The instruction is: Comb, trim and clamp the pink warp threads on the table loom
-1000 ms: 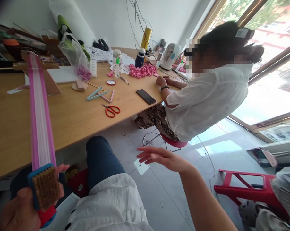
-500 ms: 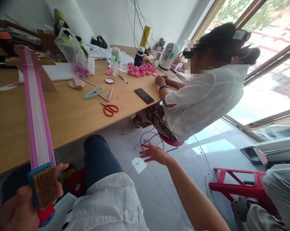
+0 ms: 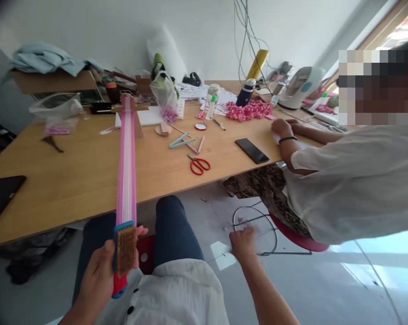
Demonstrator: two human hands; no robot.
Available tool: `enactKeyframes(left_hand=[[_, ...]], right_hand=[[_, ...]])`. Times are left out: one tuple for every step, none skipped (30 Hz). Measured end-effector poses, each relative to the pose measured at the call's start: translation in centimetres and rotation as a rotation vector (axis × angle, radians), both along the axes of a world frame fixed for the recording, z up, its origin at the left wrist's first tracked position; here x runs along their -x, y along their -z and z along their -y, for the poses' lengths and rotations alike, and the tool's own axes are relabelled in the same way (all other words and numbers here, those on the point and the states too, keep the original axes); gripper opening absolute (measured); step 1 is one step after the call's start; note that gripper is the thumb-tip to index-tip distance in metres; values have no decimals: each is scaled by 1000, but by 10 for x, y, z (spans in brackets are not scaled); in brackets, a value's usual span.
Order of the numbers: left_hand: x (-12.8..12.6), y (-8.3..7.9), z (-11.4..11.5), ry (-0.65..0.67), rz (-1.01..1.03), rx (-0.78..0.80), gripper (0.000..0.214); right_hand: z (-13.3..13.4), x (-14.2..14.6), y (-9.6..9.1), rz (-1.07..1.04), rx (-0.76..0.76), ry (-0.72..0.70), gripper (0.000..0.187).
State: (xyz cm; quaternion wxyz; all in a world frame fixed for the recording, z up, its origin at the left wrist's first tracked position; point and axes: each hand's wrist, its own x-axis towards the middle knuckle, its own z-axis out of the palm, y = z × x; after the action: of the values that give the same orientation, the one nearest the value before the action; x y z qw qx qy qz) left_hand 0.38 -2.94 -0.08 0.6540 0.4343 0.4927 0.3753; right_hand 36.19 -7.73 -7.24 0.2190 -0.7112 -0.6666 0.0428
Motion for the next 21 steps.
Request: enactKeyframes(left_hand=[[0,0,0,5,8,0,73],[0,-1,0,9,12,1,72],[0,-1,1,13,15,2,72],[-1,-1,1,13,15,0,71],[-2,-1,1,8,12,-6,70],[-4,-1,0,5,7,-16,70],[-5,-1,0,4,-1,-28,69],[-6,-1,0,3,-13,-44,69],[-7,-1,0,-3,-32,-63,68],[-8,-1,-1,-11,-59,-84,66],[-9,0,-1,-27,-94,-106,65],[-9,0,0,-49,-128,-127,64],[-9,0,0,-72,-154,-143,63],[-10,-1,1,-88,-165,-147,63],[-10,-1,1,-100,-160,-137,63],[-11,-2,2,-102,-140,-113,64],[-12,-3,3,-100,-113,-80,66],[-13,-4,3,-95,-86,-45,67],[-14,-6,3,-92,-63,-18,69],[-15,-7,3,-89,-45,-1,70],[-16,-9,2,-80,-26,7,72]], right_hand=[[-7,10,10,-66,60,-4,42],[-13,21,13,-175,128,-3,38],[-19,32,10,-333,193,-7,36],[-25,44,2,-518,235,-27,37],[-30,56,-11,-716,248,-70,42],[-36,69,-27,-933,233,-123,50],[-42,83,-44,-1050,184,-219,57],[-48,97,-61,-1122,128,-325,63],[-55,111,-77,-1162,82,-417,65],[-62,125,-91,-1173,69,-499,67],[-68,137,-103,-1164,59,-573,69],[-72,147,-111,-1141,47,-611,64],[-75,153,-117,-1104,39,-613,52],[-75,154,-121,-1072,37,-587,37],[-72,150,-122,-1059,51,-546,23],[-67,141,-120,-1067,83,-505,19],[-61,128,-116,-1106,132,-481,22],[-55,112,-110,-1179,206,-497,24],[-49,95,-103,-1242,261,-528,29],[-44,78,-94,-1294,282,-551,39],[-41,65,-84,-1297,304,-503,47]])
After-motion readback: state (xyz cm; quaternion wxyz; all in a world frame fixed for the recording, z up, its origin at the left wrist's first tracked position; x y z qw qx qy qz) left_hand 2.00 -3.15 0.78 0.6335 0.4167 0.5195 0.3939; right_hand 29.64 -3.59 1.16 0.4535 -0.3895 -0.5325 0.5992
